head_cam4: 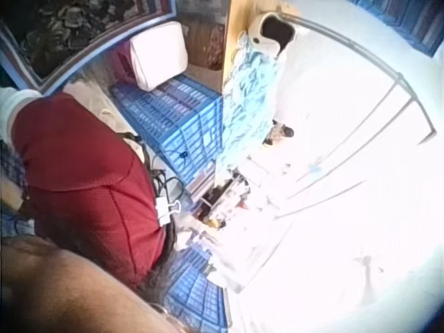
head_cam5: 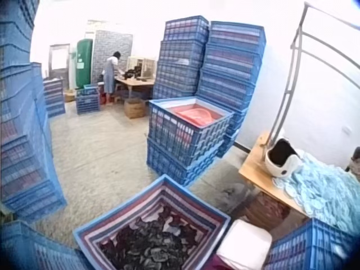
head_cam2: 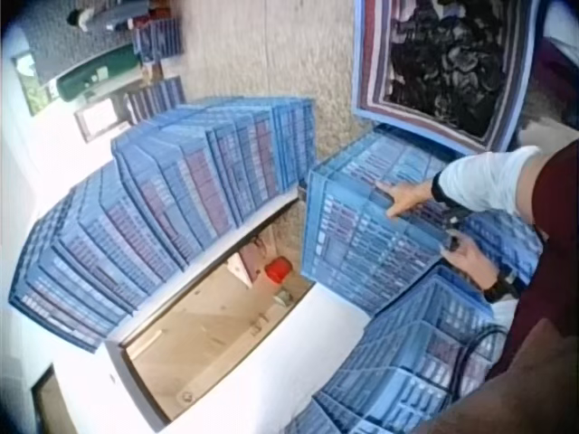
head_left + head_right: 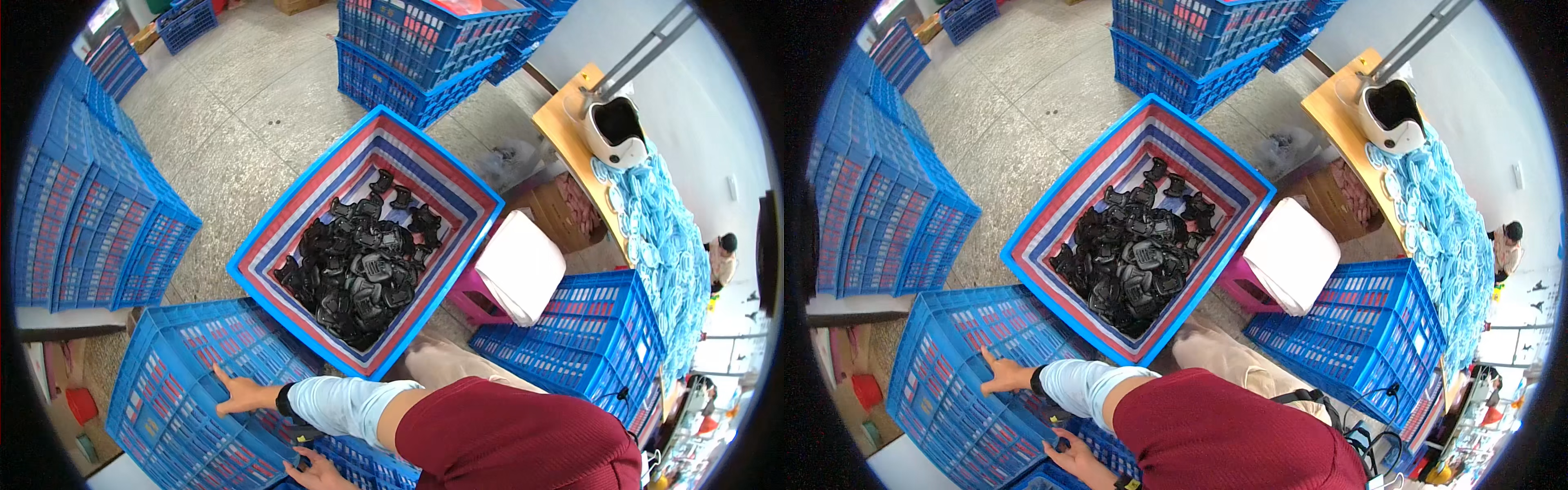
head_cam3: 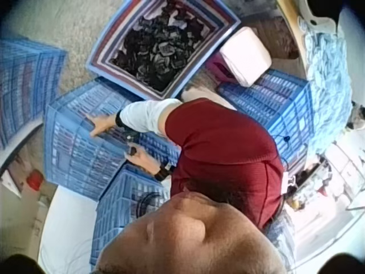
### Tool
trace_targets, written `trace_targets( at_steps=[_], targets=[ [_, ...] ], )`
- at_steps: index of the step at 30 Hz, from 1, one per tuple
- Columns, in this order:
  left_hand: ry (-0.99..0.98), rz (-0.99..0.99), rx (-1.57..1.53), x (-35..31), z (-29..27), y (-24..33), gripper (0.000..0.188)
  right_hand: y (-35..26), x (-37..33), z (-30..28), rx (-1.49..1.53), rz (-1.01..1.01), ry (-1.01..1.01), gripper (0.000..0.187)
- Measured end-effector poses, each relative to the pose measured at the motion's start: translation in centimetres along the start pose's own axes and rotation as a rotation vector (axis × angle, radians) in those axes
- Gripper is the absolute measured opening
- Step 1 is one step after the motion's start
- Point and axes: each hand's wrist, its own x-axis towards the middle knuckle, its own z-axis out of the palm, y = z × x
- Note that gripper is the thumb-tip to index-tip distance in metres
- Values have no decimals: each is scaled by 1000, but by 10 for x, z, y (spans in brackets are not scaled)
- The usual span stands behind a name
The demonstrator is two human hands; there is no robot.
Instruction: The recorder sorts and organizes light blue and black plastic components into crates and bags on a factory floor.
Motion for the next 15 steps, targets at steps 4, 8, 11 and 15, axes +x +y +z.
trace_targets(
  at_steps=[4, 8, 11, 15],
  targets=[
    [156, -42, 261, -81, 35, -30, 42, 33, 15, 20, -48, -184, -3, 107],
    [-70, -478, 421, -63, -3, -38, 33, 75, -12, 5, -84, -337, 72, 99],
    [87, -576, 582, -58, -12, -72, 27, 143, -105, -57, 152, -35, 435, 67],
    [32, -643, 741, -39, -25, -128, 27, 364, -257, -187, -542, 78, 982, 37]
  ],
)
